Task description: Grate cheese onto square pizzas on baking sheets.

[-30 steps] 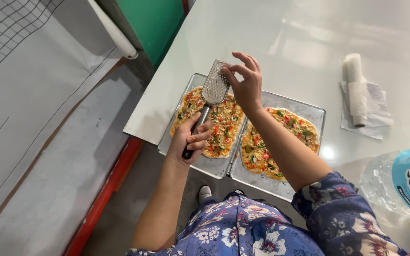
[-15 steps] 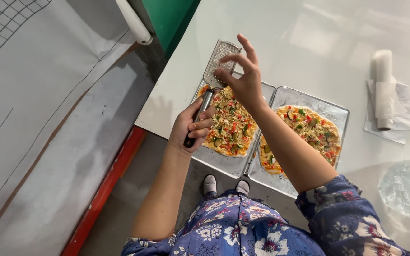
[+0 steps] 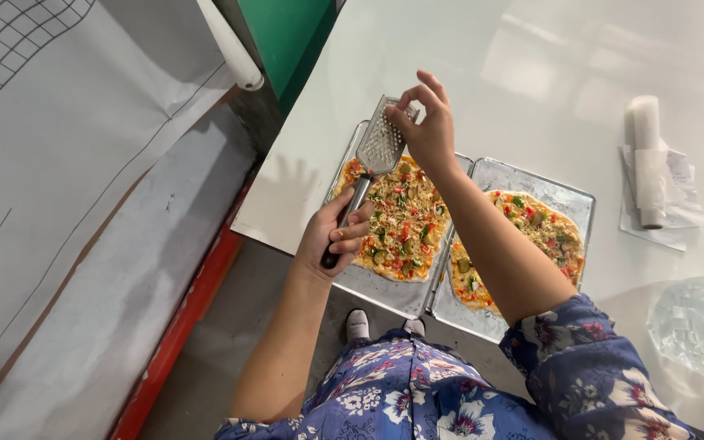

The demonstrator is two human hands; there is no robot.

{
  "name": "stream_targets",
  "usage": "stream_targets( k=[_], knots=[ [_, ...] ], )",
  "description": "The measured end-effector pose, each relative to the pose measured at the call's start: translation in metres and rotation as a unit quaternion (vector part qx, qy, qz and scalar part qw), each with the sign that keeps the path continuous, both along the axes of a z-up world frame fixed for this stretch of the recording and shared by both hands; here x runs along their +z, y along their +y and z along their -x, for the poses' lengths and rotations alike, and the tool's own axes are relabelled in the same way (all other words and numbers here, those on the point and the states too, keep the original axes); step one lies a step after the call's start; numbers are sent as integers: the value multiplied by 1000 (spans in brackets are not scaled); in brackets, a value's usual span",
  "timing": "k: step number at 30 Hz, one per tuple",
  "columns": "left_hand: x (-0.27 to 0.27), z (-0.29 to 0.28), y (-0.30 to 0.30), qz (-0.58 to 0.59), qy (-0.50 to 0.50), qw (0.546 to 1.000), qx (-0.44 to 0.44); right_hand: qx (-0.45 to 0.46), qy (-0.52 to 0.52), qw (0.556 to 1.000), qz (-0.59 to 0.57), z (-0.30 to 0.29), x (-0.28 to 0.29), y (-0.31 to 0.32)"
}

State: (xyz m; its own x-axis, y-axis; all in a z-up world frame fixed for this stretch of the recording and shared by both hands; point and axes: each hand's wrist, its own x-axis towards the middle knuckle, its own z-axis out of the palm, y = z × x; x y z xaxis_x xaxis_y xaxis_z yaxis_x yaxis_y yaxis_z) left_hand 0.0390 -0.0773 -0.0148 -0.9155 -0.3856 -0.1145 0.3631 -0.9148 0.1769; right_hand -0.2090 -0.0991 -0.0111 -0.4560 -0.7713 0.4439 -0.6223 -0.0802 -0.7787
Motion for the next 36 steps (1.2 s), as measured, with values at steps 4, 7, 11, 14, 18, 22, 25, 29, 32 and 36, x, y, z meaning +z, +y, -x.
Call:
stream_targets(
  k=[4, 7, 11, 14, 18, 22, 25, 29, 32, 36],
  knots=[
    [-3, -7, -2, -23, 19, 1000, -4, 14, -134, 991, -20, -10, -8, 12],
    [-3, -12, 3, -23, 0, 1000, -6, 61, -72, 996, 3, -22, -12, 20],
    [1, -15, 10, -24, -28, 999, -14, 57, -195, 978, -41, -21, -13, 16],
    [-13, -19, 10, -26, -21, 999, -21, 35, -204, 976, -68, -9, -40, 10],
    [-18, -21, 10, -27, -34, 999, -29, -24, -136, 988, -72, 0, -53, 7],
    [-11, -20, 7, -4, -32, 999, -21, -17, -174, 984, -37, -16, -31, 21],
    [-6, -21, 6, 7, -20, 1000, -11, -4, 3, 1000, -14, -32, -12, 37],
    [-3, -24, 2, -4, 6, 1000, -6, 96, 284, 938, -173, -54, 32, 62],
    [1, -30, 2, -17, -7, 1000, 8, 167, 326, 902, -229, -60, 41, 85],
    [-10, -32, 0, -53, 13, 998, 7, 275, 255, 901, -219, -59, 35, 90]
  ],
)
